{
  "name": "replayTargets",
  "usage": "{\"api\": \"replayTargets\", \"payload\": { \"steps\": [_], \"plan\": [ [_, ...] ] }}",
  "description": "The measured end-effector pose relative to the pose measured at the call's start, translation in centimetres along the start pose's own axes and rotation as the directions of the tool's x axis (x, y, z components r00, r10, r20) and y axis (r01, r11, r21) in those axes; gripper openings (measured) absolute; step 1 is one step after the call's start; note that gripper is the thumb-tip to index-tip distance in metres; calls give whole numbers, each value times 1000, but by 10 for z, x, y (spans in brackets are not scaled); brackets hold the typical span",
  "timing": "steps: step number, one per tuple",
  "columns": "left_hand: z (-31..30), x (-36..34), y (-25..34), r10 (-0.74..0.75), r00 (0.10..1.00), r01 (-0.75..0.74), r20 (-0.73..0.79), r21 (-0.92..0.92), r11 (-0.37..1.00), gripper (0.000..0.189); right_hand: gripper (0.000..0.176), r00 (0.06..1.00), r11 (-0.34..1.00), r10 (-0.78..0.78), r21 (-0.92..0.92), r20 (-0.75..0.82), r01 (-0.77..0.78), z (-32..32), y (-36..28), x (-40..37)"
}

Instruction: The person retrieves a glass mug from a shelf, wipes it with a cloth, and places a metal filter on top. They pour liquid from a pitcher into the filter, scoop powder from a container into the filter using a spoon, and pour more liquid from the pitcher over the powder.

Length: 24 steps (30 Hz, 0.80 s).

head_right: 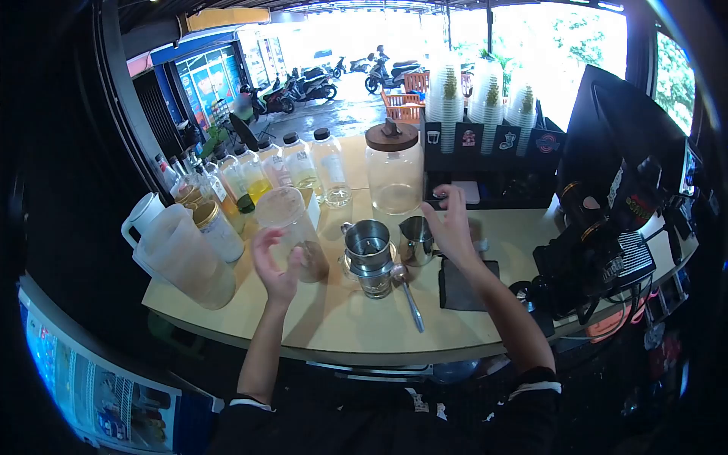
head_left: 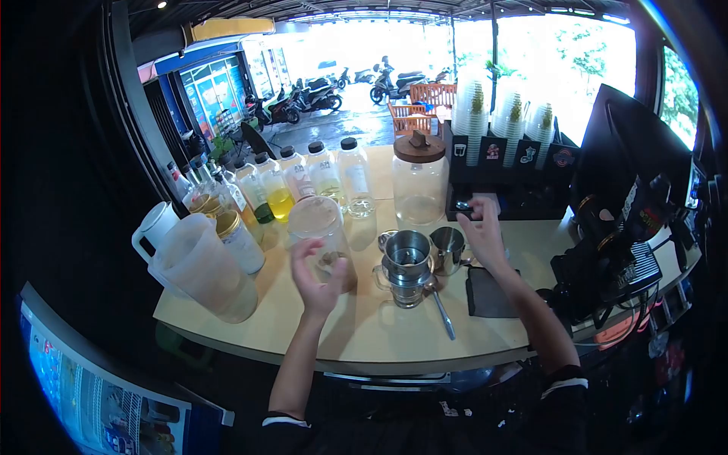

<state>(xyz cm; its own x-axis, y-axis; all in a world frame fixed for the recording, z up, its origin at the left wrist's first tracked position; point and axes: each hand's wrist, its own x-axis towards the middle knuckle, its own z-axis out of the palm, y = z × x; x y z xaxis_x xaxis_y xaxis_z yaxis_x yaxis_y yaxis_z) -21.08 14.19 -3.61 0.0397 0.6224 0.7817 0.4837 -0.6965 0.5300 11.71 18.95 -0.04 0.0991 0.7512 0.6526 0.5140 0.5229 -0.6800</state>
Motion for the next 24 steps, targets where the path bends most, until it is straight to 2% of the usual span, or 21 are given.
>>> {"api": "replayTargets", "payload": {
  "steps": [1, 2, 3, 5, 6, 7, 8, 9, 10, 11, 12, 16, 18, 19, 21, 22, 24],
  "plan": [
    [-4, -5, -7, -29, 971, 39, -237, 34, 999, 101, 43, 994, 995, -101, -16, 40, 102, 2, -25, 8],
    [-8, -9, -15, -50, 887, 86, -458, 59, 995, 102, 45, 985, 991, -133, 15, 107, 132, 9, -51, 15],
    [-8, -12, -23, -51, 889, 90, -455, 64, 994, 102, 46, 971, 986, -166, 49, 172, 160, 19, -77, 19],
    [0, -12, -40, -88, 932, 181, -353, 241, 953, 105, 56, 895, 948, -266, -74, 359, 311, 47, -121, 28],
    [6, -12, -48, -91, 932, 185, -352, 243, 952, 105, 66, 858, 934, -270, -98, 437, 344, 64, -141, 32],
    [16, -13, -56, -201, 937, 213, -287, 13, 977, 103, 76, 814, 917, -269, -122, 514, 380, 83, -158, 36],
    [21, -15, -62, -294, 934, 248, -202, -221, 943, 102, 86, 783, 883, -246, -201, 572, 425, 106, -169, 40],
    [18, -15, -63, -303, 929, 255, -210, -229, 939, 102, 96, 747, 835, -218, -275, 628, 476, 127, -177, 41],
    [11, -14, -61, -314, 939, 289, -143, -173, 942, 100, 96, 738, 830, -218, -275, 639, 484, 142, -187, 40],
    [2, -16, -55, -327, 942, 318, -76, -111, 941, 98, 98, 701, 790, -148, -343, 698, 508, 154, -197, 38],
    [-7, -18, -40, -253, 964, 248, -83, -70, 966, 93, 100, 662, 745, -74, -400, 746, 534, 163, -203, 35],
    [-32, -42, -49, -275, 958, 271, -78, -64, 960, 94, 94, 645, 758, -36, -400, 764, 516, 182, -218, 16],
    [-44, -49, -51, -308, 950, 295, -53, -175, 939, 93, 88, 605, 779, -90, -322, 791, 537, 177, -226, 11],
    [-51, -53, -52, -315, 948, 303, -47, -172, 937, 93, 88, 604, 785, -86, -320, 792, 531, 175, -231, 10],
    [-63, -56, -60, -303, 951, 305, 60, -351, 885, 95, 88, 491, 761, -203, -179, 847, 623, 171, -239, 14],
    [-67, -58, -64, -302, 951, 304, 62, -357, 883, 95, 88, 493, 760, -198, -185, 847, 623, 169, -243, 14],
    [-69, -62, -70, -288, 954, 242, -78, -363, 900, 95, 89, 692, 790, -397, -158, 603, 592, 167, -248, 13]
  ]
}}
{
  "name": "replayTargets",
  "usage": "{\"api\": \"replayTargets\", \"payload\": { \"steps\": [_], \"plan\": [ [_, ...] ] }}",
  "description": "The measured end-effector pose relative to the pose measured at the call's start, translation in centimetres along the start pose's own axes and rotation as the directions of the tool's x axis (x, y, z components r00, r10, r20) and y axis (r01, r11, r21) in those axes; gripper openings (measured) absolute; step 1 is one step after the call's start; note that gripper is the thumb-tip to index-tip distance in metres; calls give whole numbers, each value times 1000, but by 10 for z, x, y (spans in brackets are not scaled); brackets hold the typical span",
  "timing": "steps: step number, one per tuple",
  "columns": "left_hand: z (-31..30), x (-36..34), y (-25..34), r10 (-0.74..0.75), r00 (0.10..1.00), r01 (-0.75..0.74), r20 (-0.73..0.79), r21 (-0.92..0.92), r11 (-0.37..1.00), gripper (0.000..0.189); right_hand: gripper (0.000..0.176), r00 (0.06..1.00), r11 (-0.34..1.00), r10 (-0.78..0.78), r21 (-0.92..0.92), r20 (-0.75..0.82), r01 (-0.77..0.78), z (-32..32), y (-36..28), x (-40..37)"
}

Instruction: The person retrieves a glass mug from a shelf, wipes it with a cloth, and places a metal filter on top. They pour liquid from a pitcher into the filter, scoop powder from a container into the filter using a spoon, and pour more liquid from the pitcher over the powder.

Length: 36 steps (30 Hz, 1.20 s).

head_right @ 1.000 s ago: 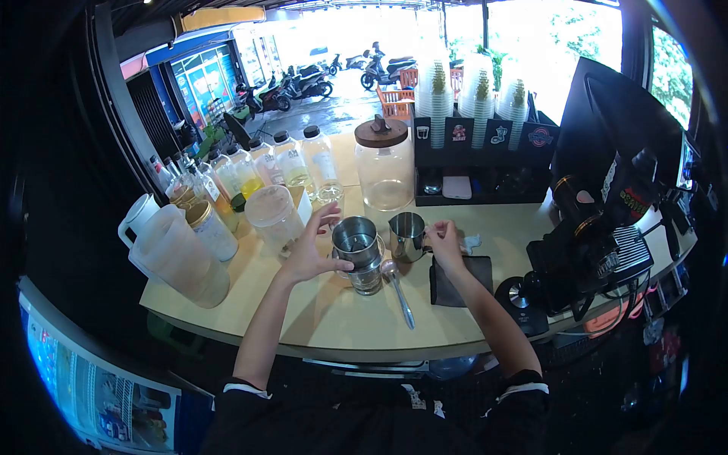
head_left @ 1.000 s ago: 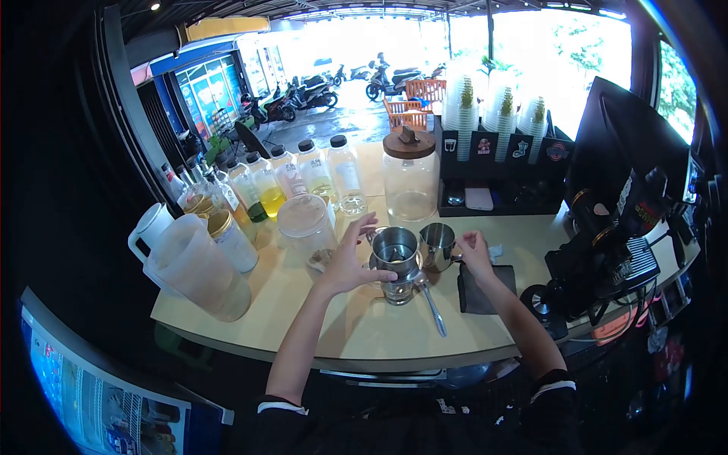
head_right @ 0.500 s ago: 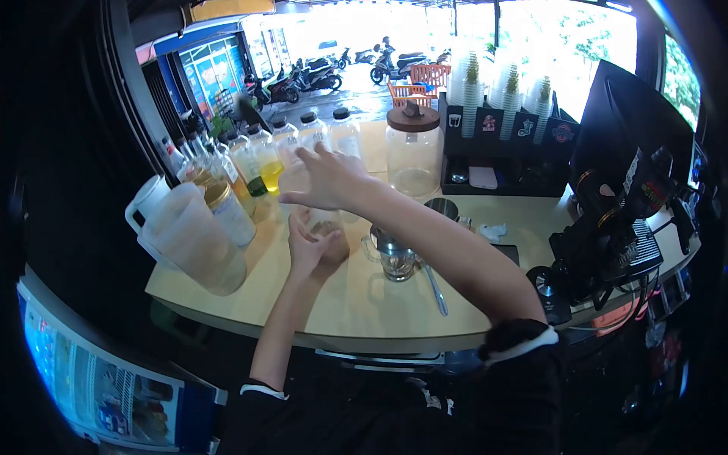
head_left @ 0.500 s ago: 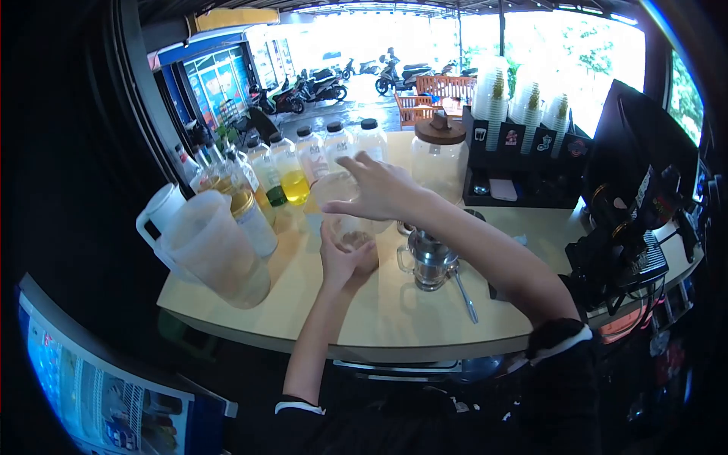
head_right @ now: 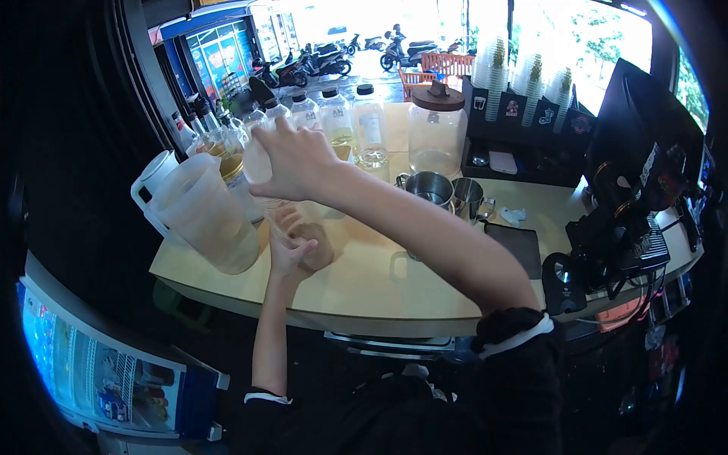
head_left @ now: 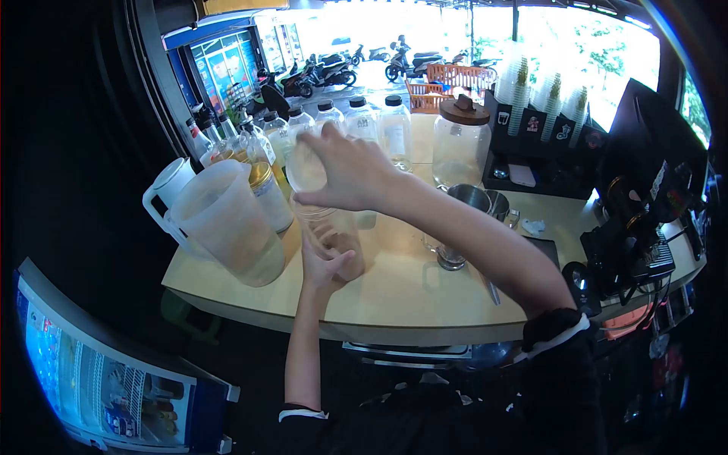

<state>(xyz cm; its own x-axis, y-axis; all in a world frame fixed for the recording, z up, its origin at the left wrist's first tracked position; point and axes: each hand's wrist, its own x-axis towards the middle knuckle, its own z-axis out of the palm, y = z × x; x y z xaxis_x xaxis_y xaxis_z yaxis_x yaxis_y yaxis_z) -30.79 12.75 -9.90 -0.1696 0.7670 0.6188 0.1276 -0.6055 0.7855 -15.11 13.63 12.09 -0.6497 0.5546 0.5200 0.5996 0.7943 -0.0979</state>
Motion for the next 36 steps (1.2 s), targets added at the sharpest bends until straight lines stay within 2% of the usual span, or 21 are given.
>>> {"api": "replayTargets", "payload": {
  "steps": [1, 3, 5, 7, 9, 11, 12, 13, 14, 15, 19, 21, 23, 25, 27, 29, 30, 32, 33, 35, 36],
  "plan": [
    [0, -2, -3, 2, 1000, -2, -1, -7, 1000, 95, 89, 1000, 1000, 0, -7, 2, 0, 1, 0, -3],
    [4, -6, 1, -48, 988, 40, -147, -58, 998, 94, 94, 919, 880, 207, 474, -335, -25, 5, 4, -15],
    [7, -7, 2, -31, 984, 24, -176, -41, 999, 93, 94, 918, 837, 270, 543, -291, -74, 26, 8, -35],
    [7, -8, 0, -8, 979, 5, -205, -14, 1000, 92, 87, 875, 665, 396, 744, -279, -64, 78, 21, -55],
    [5, -9, -4, 13, 969, -13, -247, 0, 1000, 89, 77, 792, 609, 533, 784, -297, -116, 108, 19, -78],
    [2, -11, -3, 11, 977, -2, -213, 43, 999, 95, 86, 787, 575, 604, 751, -122, -325, 136, 21, -100],
    [1, -10, -2, 3, 982, 12, -186, 80, 997, 100, 86, 786, 575, 605, 752, -128, -321, 153, 28, -105],
    [3, -8, -2, 6, 983, 9, -184, 82, 997, 100, 83, 751, 552, 655, 731, -83, -401, 173, 35, -108],
    [4, -9, -1, 21, 976, -9, -217, 60, 998, 92, 79, 711, 522, 703, 705, -36, -480, 188, 42, -109],
    [6, -10, 0, 34, 967, -25, -251, 38, 999, 83, 79, 711, 519, 702, 707, -33, -480, 195, 46, -108],
    [7, -9, 4, 38, 965, -35, -260, 19, 999, 82, 72, 771, 672, 622, 599, -138, -435, 213, 56, -110],
    [6, -8, 4, 68, 962, -46, -264, 91, 995, 83, 70, 795, 721, 581, 564, -174, -403, 217, 60, -108],
    [6, -11, 8, 54, 959, -18, -278, 130, 991, 84, 77, 835, 724, 540, 563, -102, -399, 221, 63, -109],
    [4, -12, 10, 40, 958, 9, -285, 165, 986, 86, 75, 846, 741, 525, 539, -94, -400, 222, 62, -110],
    [-1, -14, 7, 39, 974, 46, -225, 359, 932, 92, 72, 856, 758, 509, 516, -86, -399, 220, 59, -111],
    [-3, -14, 5, 50, 977, 31, -206, 374, 927, 92, 60, 864, 873, 465, 265, -193, -410, 217, 56, -113],
    [-3, -14, 6, 61, 982, 12, -179, 384, 923, 91, 60, 864, 871, 466, 267, -192, -411, 215, 55, -113],
    [0, -15, 10, 41, 984, 22, -176, 343, 939, 91, 45, 874, 849, 386, 484, -297, -210, 203, 55, -112],
    [1, -16, 12, 23, 984, 31, -176, 302, 953, 90, 45, 872, 848, 389, 486, -296, -213, 194, 53, -113],
    [3, -18, 12, 28, 981, 32, -190, 303, 953, 89, 33, 821, 831, 345, 554, -455, -43, 170, 48, -110],
    [3, -18, 10, 31, 978, 33, -206, 303, 952, 88, 33, 817, 832, 344, 553, -462, -38, 154, 42, -105]
  ]
}}
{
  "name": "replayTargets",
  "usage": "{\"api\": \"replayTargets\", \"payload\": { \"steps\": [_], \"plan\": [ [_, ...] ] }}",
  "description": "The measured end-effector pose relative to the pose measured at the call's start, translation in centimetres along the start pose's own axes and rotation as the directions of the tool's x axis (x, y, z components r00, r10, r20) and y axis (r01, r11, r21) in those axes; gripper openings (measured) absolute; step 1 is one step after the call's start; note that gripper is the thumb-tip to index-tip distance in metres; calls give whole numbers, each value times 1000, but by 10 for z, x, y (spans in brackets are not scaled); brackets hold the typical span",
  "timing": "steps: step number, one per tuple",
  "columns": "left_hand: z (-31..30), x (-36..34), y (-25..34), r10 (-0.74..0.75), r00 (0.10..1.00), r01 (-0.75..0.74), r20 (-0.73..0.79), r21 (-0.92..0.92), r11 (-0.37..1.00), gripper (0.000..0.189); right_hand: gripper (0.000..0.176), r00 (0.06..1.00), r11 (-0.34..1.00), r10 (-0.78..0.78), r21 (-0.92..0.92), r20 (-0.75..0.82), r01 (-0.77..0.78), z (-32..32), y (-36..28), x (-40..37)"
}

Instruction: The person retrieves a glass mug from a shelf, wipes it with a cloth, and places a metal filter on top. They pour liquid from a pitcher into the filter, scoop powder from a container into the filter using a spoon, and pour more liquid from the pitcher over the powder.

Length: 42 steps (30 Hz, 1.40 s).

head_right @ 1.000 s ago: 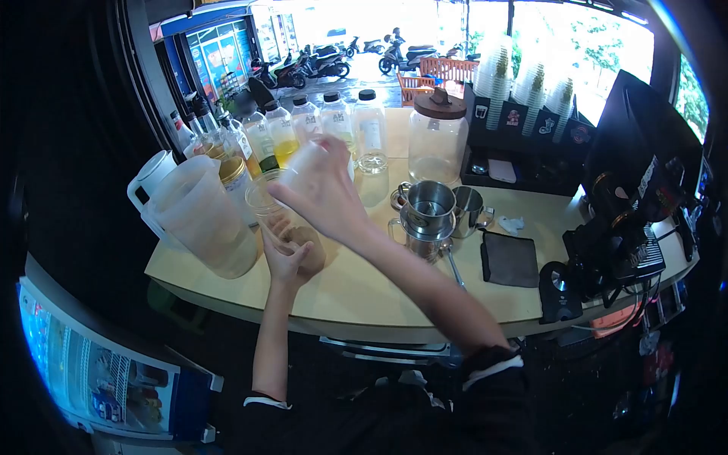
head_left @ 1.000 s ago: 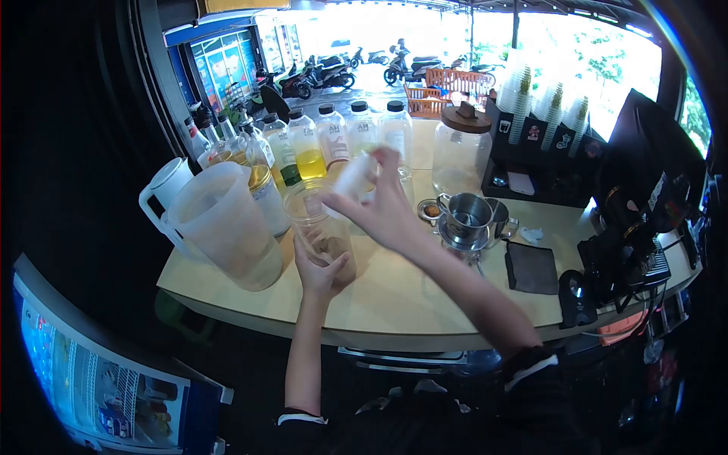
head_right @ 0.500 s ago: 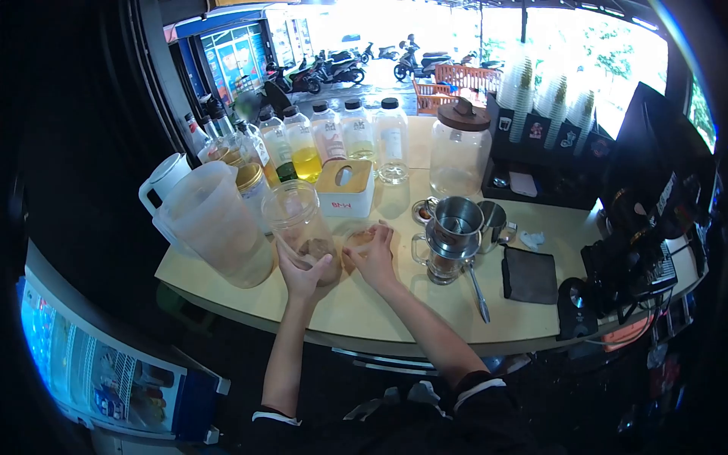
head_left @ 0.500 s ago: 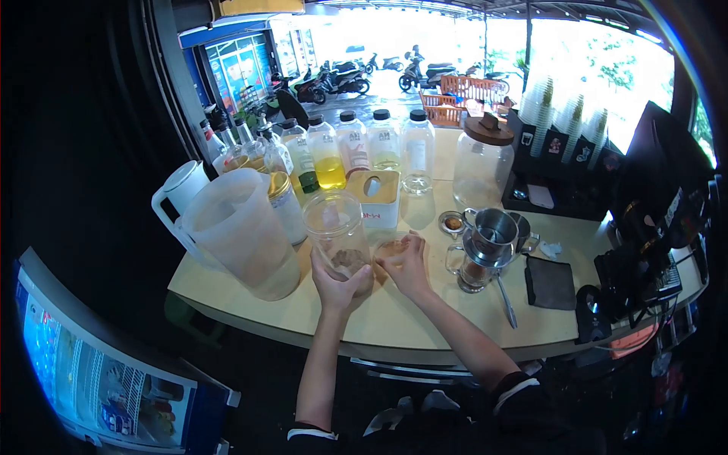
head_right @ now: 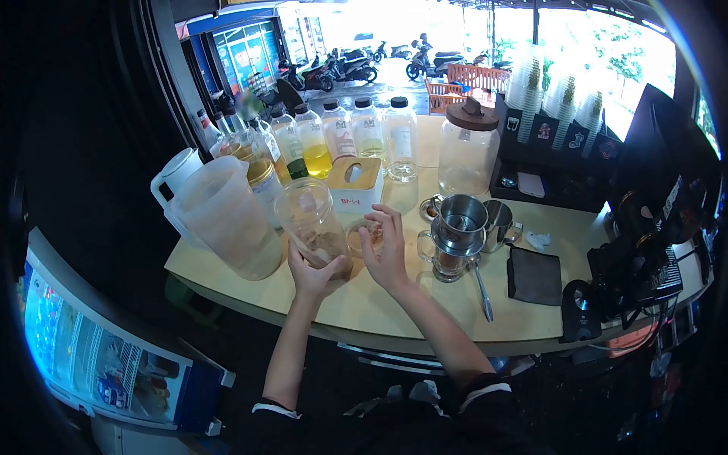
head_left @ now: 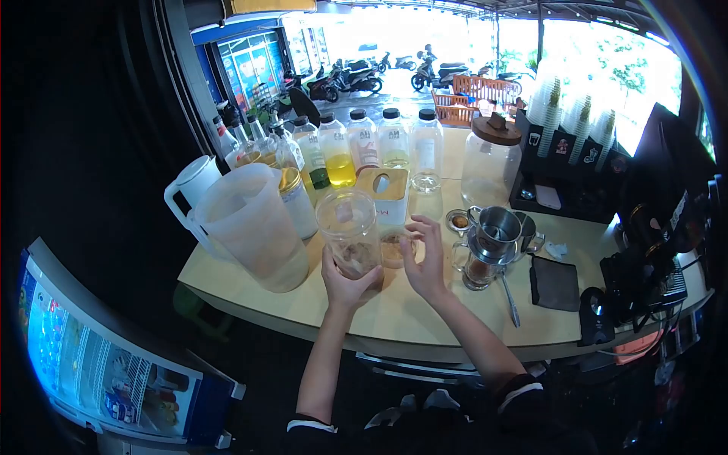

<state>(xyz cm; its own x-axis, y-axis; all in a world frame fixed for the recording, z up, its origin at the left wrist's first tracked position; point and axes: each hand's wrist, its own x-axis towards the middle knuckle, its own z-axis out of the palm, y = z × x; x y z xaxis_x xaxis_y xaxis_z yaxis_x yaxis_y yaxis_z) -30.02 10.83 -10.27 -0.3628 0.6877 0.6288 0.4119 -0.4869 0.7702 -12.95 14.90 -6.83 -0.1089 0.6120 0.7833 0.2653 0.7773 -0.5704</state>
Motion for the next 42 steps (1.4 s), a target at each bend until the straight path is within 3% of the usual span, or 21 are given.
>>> {"api": "replayTargets", "payload": {
  "steps": [2, 3, 4, 6, 7, 8, 9, 10, 11, 12, 13, 15, 19, 21, 22, 24, 28, 30, 33, 40, 42],
  "plan": [
    [5, -1, -11, 30, 999, -32, -22, -51, 998, 90, 19, 993, 961, -8, 274, -114, 39, -16, -33, 17],
    [9, -3, -14, 48, 998, -53, -47, -104, 993, 91, 19, 993, 963, -6, 265, -118, 37, -27, -53, 26],
    [11, -4, -11, 44, 998, -49, -40, -113, 992, 91, 13, 995, 963, -96, 250, -31, 101, -38, -76, 36],
    [14, -2, -6, 36, 997, -11, 61, -373, 928, 97, 8, 983, 960, -175, 235, 64, 155, -48, -107, 51],
    [15, 0, -6, 28, 997, -1, 65, -377, 926, 97, 6, 941, 957, -240, 219, 239, 188, -47, -118, 57],
    [15, 2, -7, 130, 987, -109, 96, -200, 974, 99, 4, 865, 952, -292, 213, 408, 220, -46, -123, 59],
    [13, -1, -7, 222, 964, -222, 147, -21, 975, 101, 4, 866, 955, -282, 211, 413, 210, -42, -120, 59],
    [10, -7, -6, 330, 933, -348, 143, 126, 929, 103, 5, 725, 956, -234, 19, 648, 292, -37, -114, 56],
    [10, -10, -1, 320, 936, -339, 149, 126, 933, 103, 6, 549, 902, -117, -142, 828, 408, -34, -111, 53],
    [10, -10, 6, 411, 900, -430, 144, 138, 892, 104, 10, 602, 869, -285, -65, 746, 491, -34, -110, 48],
    [12, -9, 10, 501, 854, -518, 140, 150, 842, 104, 10, 606, 873, -278, -69, 745, 484, -32, -110, 47],
    [13, -9, 7, 516, 844, -535, 145, 168, 828, 105, 14, 533, 941, 132, -274, 836, 196, -26, -114, 52],
    [12, -9, 8, 529, 836, -549, 147, 185, 815, 109, 19, 573, 850, 237, -453, 784, 268, -12, -105, 36],
    [11, -9, 11, 527, 836, -547, 152, 175, 818, 110, 22, 485, 855, 377, -498, 789, 146, -8, -105, 42],
    [11, -8, 12, 525, 837, -546, 154, 166, 821, 112, 22, 482, 855, 378, -498, 790, 144, -10, -106, 41],
    [11, -8, 11, 521, 841, -541, 149, 170, 824, 112, 23, 556, 848, 190, -421, 809, 321, -23, -122, 45],
    [10, -8, 14, 489, 860, -509, 148, 173, 843, 113, 25, 531, 832, 181, -417, 828, 366, -22, -115, 45],
    [11, -8, 13, 502, 854, -518, 135, 147, 843, 112, 27, 571, 836, 113, -389, 813, 387, -22, -113, 44],
    [11, -8, 10, 512, 850, -524, 122, 115, 844, 110, 22, 620, 840, 135, -421, 773, 342, -22, -112, 39],
    [9, -8, 16, 512, 848, -529, 138, 143, 837, 109, 24, 628, 860, 49, -352, 777, 368, -28, -111, 39],
    [10, -7, 15, 517, 846, -532, 131, 160, 831, 109, 18, 625, 903, 68, -315, 778, 293, -35, -123, 43]
  ]
}}
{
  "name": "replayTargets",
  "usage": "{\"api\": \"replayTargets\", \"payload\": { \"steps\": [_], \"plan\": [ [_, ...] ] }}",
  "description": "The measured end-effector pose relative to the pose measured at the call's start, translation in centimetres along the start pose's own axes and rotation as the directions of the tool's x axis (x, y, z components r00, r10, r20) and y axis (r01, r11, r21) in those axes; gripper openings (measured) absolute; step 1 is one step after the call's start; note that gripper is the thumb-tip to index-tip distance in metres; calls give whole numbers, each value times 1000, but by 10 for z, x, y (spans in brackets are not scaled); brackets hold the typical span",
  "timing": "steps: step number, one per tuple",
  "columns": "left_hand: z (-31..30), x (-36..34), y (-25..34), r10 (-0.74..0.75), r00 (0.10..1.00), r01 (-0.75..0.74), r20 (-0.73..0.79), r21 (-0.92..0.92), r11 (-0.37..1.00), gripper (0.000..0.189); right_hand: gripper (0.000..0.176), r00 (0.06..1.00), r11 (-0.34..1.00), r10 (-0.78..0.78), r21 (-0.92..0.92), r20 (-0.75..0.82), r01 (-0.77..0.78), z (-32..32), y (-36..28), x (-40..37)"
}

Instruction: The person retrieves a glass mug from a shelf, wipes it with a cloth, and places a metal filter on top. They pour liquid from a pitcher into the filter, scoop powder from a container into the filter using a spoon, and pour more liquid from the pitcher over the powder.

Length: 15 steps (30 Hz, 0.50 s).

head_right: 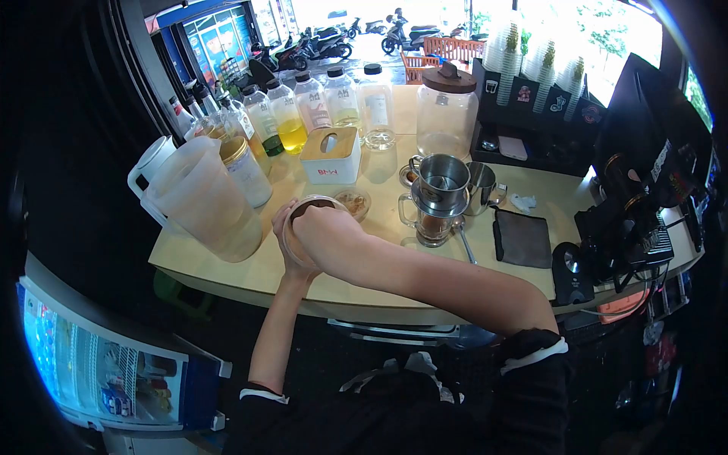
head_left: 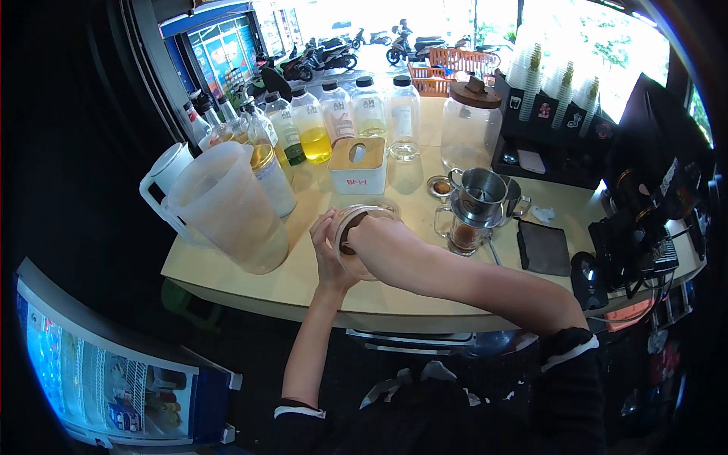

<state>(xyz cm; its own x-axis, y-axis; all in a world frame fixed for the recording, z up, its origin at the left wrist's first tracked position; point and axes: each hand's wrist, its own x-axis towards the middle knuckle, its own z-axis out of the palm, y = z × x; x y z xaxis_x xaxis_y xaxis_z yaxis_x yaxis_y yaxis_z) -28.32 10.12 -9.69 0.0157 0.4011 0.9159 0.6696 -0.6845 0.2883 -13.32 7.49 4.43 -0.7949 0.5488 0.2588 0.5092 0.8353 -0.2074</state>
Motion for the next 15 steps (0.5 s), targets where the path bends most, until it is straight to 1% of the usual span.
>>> {"api": "replayTargets", "payload": {
  "steps": [1, 3, 4, 5, 6, 7, 8, 9, 10, 11, 12, 13, 14, 15],
  "plan": [
    [1, 0, 0, 4, 1000, -4, -7, 17, 1000, 109, 18, 1000, 1000, 0, -1, -1, 0, -7, -3, -2],
    [-2, 2, 4, -17, 1000, 17, 16, 42, 999, 110, 12, 992, 999, 33, -2, 124, -33, -22, -7, -4],
    [-2, 3, 6, -41, 998, 38, 39, 69, 997, 110, 12, 992, 999, 33, -3, 123, -33, -23, -6, -6],
    [-2, 4, 6, -40, 999, 37, 37, 69, 997, 110, 12, 997, 999, 10, 36, 75, -13, -24, -3, -8],
    [-2, 4, 6, -69, 996, 65, 48, 94, 993, 109, 12, 1000, 997, -11, 74, 27, 9, -25, -1, -10],
    [-1, 3, 5, -99, 993, 92, 57, 119, 989, 108, 12, 1000, 997, -12, 72, 26, 10, -26, 0, -12],
    [0, 3, 4, -98, 994, 91, 55, 119, 989, 108, 11, 1000, 995, -7, 94, -24, 9, -27, 1, -13],
    [1, 2, 2, -127, 991, 124, 39, 73, 990, 108, 10, 997, 993, -2, 116, -74, 10, -29, 2, -14],
    [3, 0, 0, -157, 987, 156, 25, 26, 987, 108, 10, 997, 993, -3, 113, -73, 12, -32, 2, -16],
    [6, -3, -5, -157, 987, 156, 22, 26, 987, 108, 13, 997, 988, 29, 155, -65, -19, -41, 1, -17],
    [9, -7, -9, -176, 984, 175, -18, -19, 984, 108, 16, 997, 979, 62, 196, -56, -50, -47, 2, -18],
    [10, -10, -14, -196, 979, 192, -56, -64, 979, 108, 16, 997, 980, 60, 193, -55, -48, -47, 7, -17],
    [8, -9, -11, -195, 979, 191, -58, -64, 979, 108, 18, 994, 970, 84, 232, -63, -67, -48, 12, -16],
    [5, -7, -8, -184, 981, 183, -60, -15, 983, 108, 21, 992, 959, 108, 271, -71, -85, -50, 17, -16]
  ]
}}
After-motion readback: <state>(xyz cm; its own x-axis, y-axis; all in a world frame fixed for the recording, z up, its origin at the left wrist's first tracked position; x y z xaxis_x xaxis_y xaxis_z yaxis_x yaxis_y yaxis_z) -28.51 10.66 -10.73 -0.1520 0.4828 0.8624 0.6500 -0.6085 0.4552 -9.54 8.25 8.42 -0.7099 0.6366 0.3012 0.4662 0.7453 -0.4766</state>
